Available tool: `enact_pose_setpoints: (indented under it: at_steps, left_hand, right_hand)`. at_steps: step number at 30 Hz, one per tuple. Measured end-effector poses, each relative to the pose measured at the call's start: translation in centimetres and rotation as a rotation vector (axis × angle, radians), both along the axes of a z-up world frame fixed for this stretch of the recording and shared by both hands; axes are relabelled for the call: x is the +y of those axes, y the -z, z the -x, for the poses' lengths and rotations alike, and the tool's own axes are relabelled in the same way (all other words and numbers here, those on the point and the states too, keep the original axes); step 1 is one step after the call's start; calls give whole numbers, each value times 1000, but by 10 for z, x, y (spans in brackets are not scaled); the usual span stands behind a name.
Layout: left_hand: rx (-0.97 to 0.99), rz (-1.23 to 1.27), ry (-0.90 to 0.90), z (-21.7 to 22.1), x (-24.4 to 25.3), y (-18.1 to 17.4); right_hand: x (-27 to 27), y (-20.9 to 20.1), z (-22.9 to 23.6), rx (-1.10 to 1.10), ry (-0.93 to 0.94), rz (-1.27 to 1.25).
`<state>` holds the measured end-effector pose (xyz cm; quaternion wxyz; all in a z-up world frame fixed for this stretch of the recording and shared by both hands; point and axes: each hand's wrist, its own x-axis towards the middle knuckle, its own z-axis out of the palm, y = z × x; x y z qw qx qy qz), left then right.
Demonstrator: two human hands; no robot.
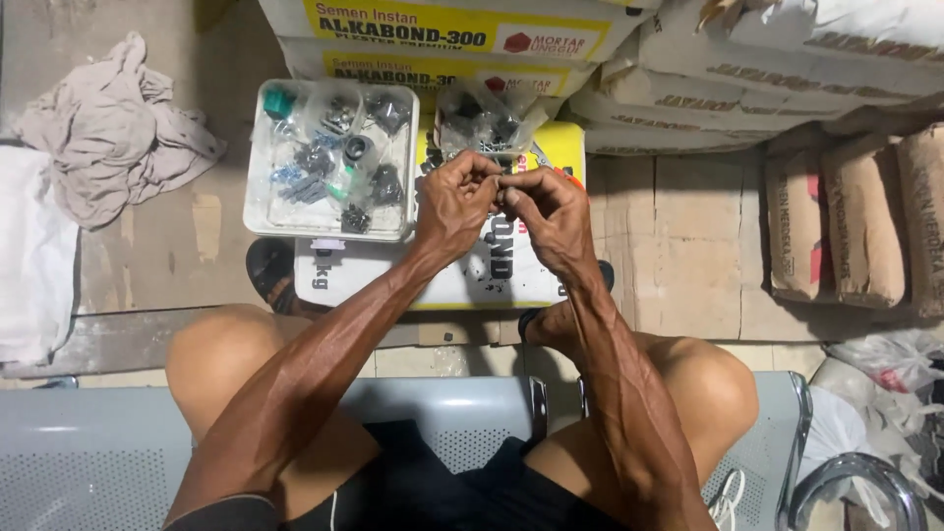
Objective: Manually assembling mechanical fasteners by threading nuts onto bolts and organizing them in a tray.
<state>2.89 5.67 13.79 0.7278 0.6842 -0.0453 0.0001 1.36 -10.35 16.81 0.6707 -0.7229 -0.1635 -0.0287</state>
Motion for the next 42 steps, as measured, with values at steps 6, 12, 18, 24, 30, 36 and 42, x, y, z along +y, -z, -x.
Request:
enact_pose_setpoints:
  at_steps: [6,12,18,24,30,36,42]
  left_hand:
    - [-52,-93,69,-9,-3,21]
    - [14,-120,85,3,-6,41]
    - [191,-547,78,12,-16,110]
    - [395,-674,327,9,-11,81]
    - [394,-780,353,6,-7,72]
    - [416,-514,168,-7,7,4]
    - [447,-656,226,-10,15,81]
  right_hand:
    - [-4,-2,0,91,51,103]
    - [-12,21,-18,2,86,417]
    - [-18,165,-34,-140,140,812]
    - [-36,144,-25,-35,299,722]
    - [-111,139,6,401,311,1253]
    - [-41,93,43,722,455,1248]
    - [-72,163,39,707,341,1324]
